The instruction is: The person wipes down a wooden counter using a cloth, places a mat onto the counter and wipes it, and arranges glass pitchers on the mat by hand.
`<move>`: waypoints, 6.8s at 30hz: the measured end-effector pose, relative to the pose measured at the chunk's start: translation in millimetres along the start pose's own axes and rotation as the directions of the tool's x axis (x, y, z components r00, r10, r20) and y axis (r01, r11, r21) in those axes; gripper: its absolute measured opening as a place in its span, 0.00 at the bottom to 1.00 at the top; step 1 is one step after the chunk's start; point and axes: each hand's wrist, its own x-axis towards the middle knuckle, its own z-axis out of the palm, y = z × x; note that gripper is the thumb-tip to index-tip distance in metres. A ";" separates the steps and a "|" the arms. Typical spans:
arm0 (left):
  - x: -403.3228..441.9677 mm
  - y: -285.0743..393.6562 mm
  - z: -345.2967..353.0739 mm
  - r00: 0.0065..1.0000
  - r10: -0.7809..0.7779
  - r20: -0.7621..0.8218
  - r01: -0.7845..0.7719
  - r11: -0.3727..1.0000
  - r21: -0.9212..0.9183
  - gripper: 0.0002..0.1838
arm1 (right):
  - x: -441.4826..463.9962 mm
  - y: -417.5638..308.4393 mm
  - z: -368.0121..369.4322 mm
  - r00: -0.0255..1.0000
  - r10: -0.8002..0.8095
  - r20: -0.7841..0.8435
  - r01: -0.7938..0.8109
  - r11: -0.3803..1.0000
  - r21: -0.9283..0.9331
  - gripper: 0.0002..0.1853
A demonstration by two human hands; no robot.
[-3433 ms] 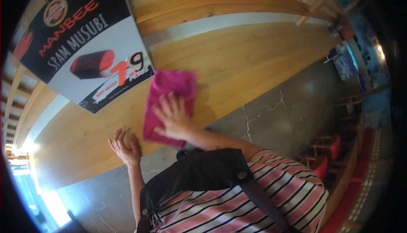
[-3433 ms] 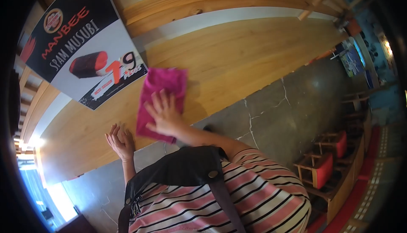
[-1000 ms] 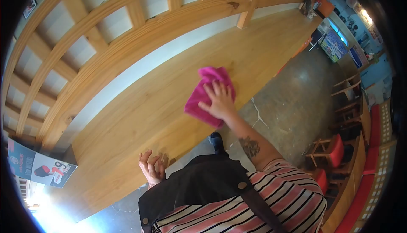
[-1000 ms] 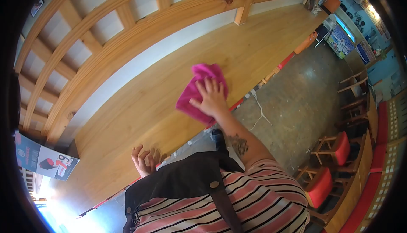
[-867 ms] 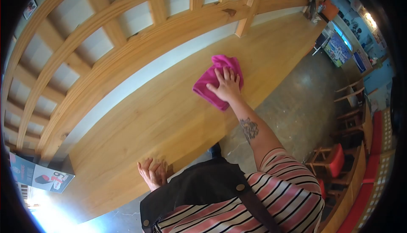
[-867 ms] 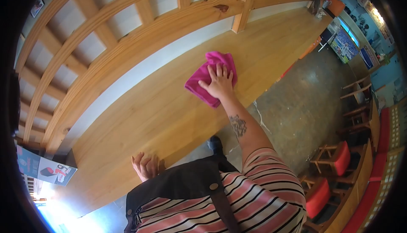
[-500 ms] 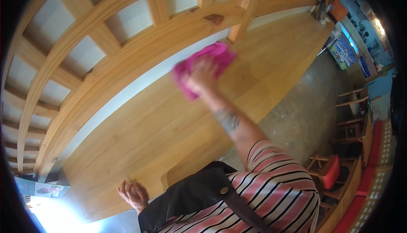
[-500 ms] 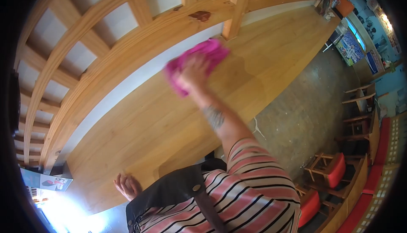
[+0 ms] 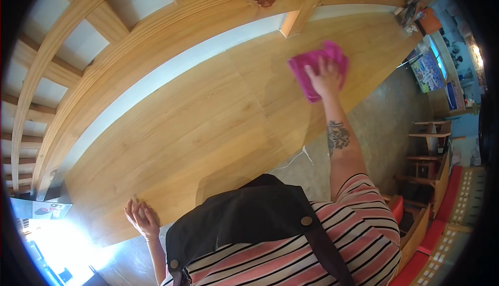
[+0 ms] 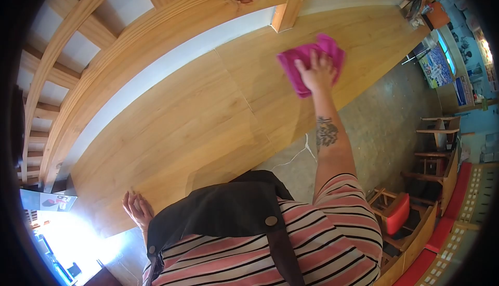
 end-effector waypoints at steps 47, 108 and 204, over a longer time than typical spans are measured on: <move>125.6 519.7 231.7 0.863 0.172 0.476 -0.308 0.925 0.224 0.52 | -293.5 410.3 94.5 0.633 0.090 0.769 -0.379 0.902 0.206 0.20; 109.8 555.8 266.8 0.574 -0.787 -0.225 0.812 0.510 0.285 0.46 | 339.1 493.5 2.2 0.524 -0.747 -0.409 0.813 0.296 0.501 0.10; 365.4 1378.3 685.5 0.676 0.691 0.257 -0.636 0.723 -0.270 0.55 | 765.4 726.8 -9.1 0.843 -0.523 -0.127 0.535 0.841 0.083 0.35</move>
